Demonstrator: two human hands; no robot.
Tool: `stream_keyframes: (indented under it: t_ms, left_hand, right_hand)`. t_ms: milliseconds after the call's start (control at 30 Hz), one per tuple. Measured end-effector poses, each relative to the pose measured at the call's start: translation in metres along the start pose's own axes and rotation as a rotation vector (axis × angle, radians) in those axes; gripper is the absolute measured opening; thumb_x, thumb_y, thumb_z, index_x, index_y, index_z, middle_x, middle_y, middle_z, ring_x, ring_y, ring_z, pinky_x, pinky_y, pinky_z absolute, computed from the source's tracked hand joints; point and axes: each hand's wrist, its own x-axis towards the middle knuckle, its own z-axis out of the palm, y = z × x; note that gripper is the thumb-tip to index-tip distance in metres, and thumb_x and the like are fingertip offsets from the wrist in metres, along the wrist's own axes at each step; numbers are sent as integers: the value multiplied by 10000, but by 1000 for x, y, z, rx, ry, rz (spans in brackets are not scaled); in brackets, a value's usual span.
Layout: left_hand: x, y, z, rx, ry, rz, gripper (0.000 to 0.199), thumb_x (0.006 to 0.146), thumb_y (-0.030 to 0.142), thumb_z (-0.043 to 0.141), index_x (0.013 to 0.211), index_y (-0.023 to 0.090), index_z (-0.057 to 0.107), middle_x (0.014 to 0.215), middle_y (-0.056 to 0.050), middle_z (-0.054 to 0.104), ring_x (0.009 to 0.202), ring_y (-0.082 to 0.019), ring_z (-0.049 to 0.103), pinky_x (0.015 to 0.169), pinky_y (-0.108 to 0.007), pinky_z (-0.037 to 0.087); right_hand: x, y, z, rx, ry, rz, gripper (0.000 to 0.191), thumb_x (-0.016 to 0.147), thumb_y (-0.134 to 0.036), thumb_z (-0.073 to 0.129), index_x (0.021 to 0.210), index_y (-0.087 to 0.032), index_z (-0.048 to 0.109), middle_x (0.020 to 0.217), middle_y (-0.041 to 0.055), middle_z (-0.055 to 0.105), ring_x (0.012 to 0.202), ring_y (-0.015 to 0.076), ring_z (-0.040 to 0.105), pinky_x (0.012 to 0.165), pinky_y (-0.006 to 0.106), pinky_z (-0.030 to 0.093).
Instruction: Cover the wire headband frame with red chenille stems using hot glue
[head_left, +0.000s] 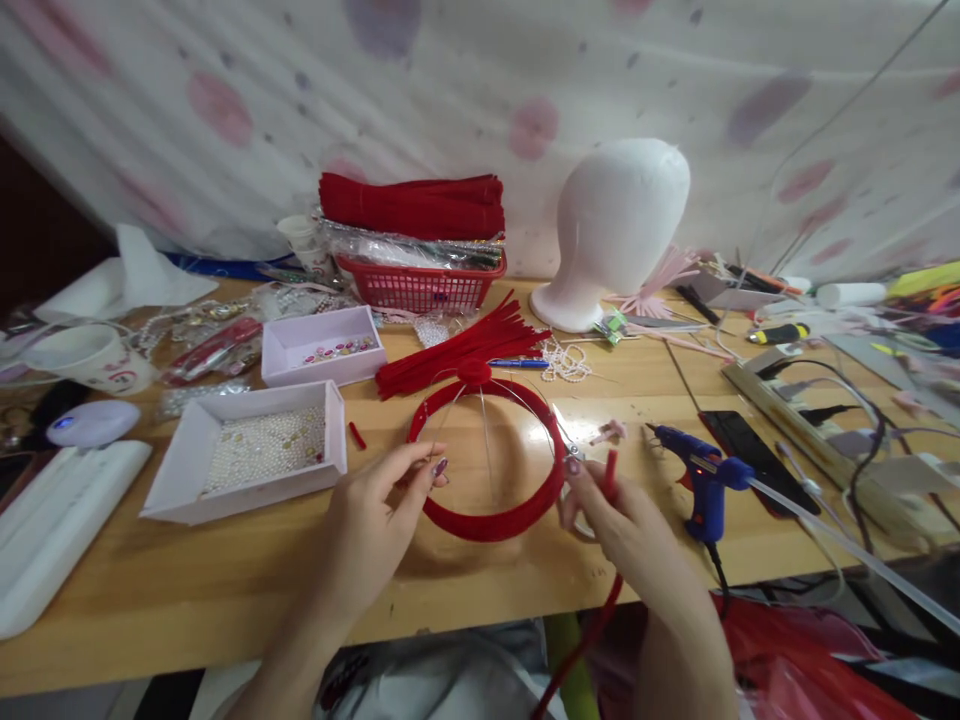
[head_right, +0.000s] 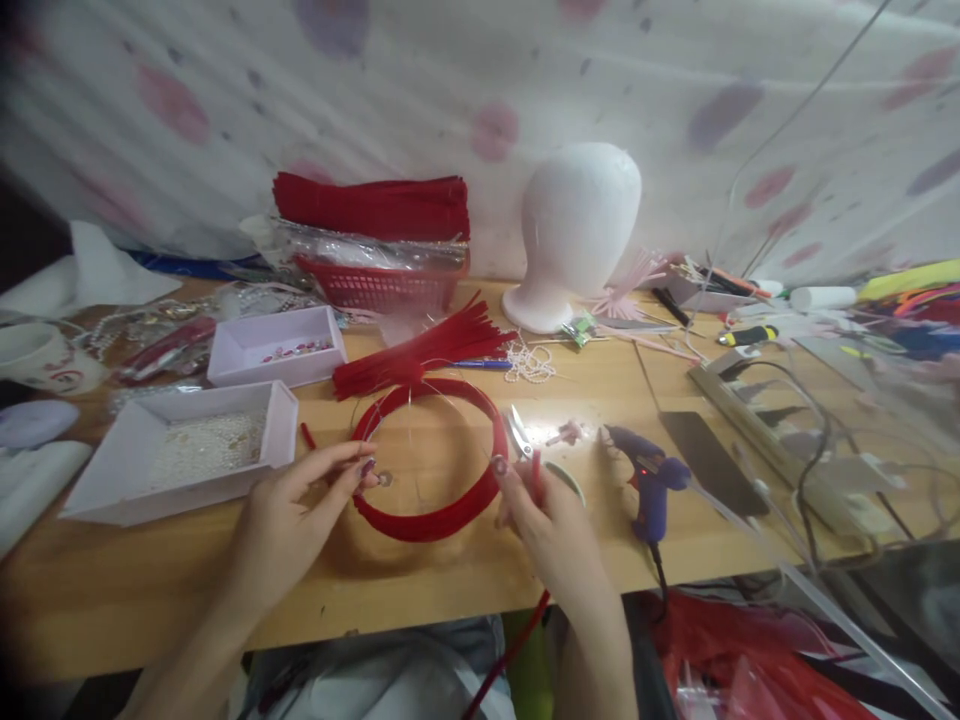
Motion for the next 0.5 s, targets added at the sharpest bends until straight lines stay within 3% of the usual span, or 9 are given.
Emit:
stream_keyframes:
  t_ms: [100,200,267,333,433,500]
  left_hand:
    - [2,-8,-3,115,-9,122,152,942,197,601,954,216,751,911,-45,825,819,-200,781,746,-308,619]
    - [1,-18,-5,231,73,166,126,926,204,617,936,213,742,949,-59,786,884,-215,744,806,-349,598]
    - [-2,-20,-6,275,150,122,55,899,226,660,922,207,706,869,-33,737,791,-194,712,729,-314,580]
    - [-8,-13,-9,273,191,88,42,890,240,692,887,219,656,737,22,684,639,-153,659,605,-259,533]
    - [-21,6,-19,227,157,184,87,939,204,651,867,246,624,670,55,660,553,-119,608,549,-240,476]
    - [-33,17,-31,176,30,322,278,990,222,553,714,251,545,598,40,562,556,-145,561,561,-295,461]
  right_hand:
    - [-5,-1,-11,-185,93,-41,642,764,-811,635,585,-200,551,557,-19,499,539,114,442,495,232,368]
    - [-5,5,-13,-149,175,-46,611,798,-810,600,770,-202,654,629,-11,544,556,125,453,487,238,363]
    - [-4,10,-10,-42,197,-41,588,803,-786,626,838,-202,683,642,-14,543,541,119,438,461,233,333]
    - [-2,12,-8,81,183,-49,547,799,-743,677,769,-197,659,600,-36,473,507,97,382,442,224,278]
    - [1,11,-6,235,145,-92,518,825,-665,713,661,-192,581,561,-62,371,478,71,298,440,226,198]
    - [3,10,-6,243,148,-110,526,835,-654,709,635,-192,557,560,-57,373,476,71,296,444,236,179]
